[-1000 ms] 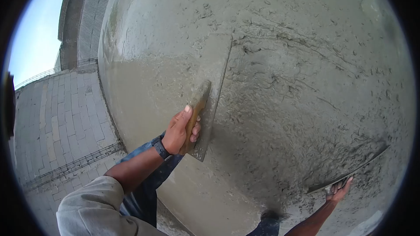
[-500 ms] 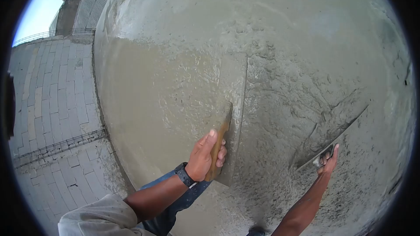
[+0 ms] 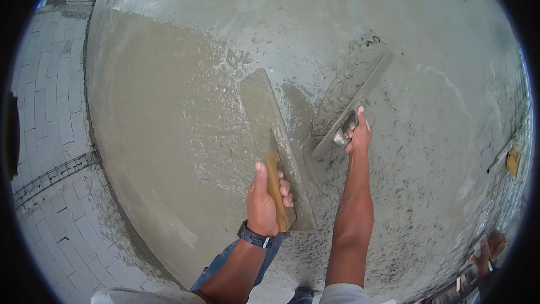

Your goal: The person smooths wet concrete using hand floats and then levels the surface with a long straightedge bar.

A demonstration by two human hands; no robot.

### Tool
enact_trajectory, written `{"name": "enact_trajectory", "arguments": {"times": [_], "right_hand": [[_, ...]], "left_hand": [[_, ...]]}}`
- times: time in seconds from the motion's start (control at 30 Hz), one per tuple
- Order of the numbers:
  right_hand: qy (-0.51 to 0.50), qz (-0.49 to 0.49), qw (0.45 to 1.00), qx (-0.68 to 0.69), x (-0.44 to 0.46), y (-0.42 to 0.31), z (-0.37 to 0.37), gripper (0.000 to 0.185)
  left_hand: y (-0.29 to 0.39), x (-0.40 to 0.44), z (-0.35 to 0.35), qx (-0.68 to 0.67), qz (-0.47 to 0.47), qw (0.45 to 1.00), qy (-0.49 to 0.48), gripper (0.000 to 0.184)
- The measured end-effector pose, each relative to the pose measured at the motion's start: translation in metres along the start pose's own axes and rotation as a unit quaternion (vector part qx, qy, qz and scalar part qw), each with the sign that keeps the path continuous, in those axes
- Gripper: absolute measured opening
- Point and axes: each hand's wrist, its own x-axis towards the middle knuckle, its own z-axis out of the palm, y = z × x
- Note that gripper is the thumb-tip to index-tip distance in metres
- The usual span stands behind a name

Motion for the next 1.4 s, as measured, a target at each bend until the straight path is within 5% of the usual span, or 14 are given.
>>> {"name": "enact_trajectory", "arguments": {"times": [0.2,0.27,0.4,0.6,0.8,0.87,0.93,1.1,1.2,1.3,1.4], "right_hand": [[-0.010,-0.048,0.998,-0.030,0.025,0.028,0.242,0.043],[-0.086,-0.008,0.995,-0.040,0.010,0.032,0.286,0.043],[-0.110,-0.053,0.988,-0.094,-0.020,0.032,0.290,0.042],[0.079,-0.232,0.955,-0.170,0.047,0.004,0.204,0.051],[0.025,-0.209,0.946,-0.245,0.076,0.012,0.287,0.053],[-0.036,-0.244,0.911,-0.331,0.085,0.038,0.327,0.057],[-0.087,-0.357,0.791,-0.489,0.059,0.066,0.364,0.064],[-0.366,-0.277,0.603,-0.653,-0.018,0.137,0.365,0.053],[-0.418,-0.253,0.445,-0.750,-0.056,0.136,0.315,0.039],[-0.330,-0.317,0.502,-0.734,-0.039,0.102,0.247,0.039],[-0.154,-0.302,0.637,-0.692,-0.008,0.033,0.175,0.045]], "left_hand": [[0.049,0.037,-0.032,-0.042,0.031,0.996,0.076,0.067],[0.061,0.047,-0.043,-0.067,0.042,0.992,0.096,0.067],[0.081,0.059,-0.062,-0.087,0.043,0.987,0.130,0.065],[0.076,0.079,-0.080,-0.121,0.024,0.982,0.139,0.066],[0.083,0.083,-0.087,-0.135,0.007,0.980,0.143,0.067],[0.087,0.083,-0.087,-0.126,0.023,0.979,0.157,0.067],[0.094,0.081,-0.088,-0.118,0.032,0.976,0.181,0.067],[0.094,0.074,-0.066,-0.095,0.058,0.972,0.208,0.066],[0.081,0.071,-0.050,-0.060,0.068,0.978,0.188,0.066],[0.072,0.062,-0.034,-0.034,0.049,0.985,0.161,0.066],[0.055,0.053,-0.016,0.009,0.042,0.990,0.136,0.066]]}}
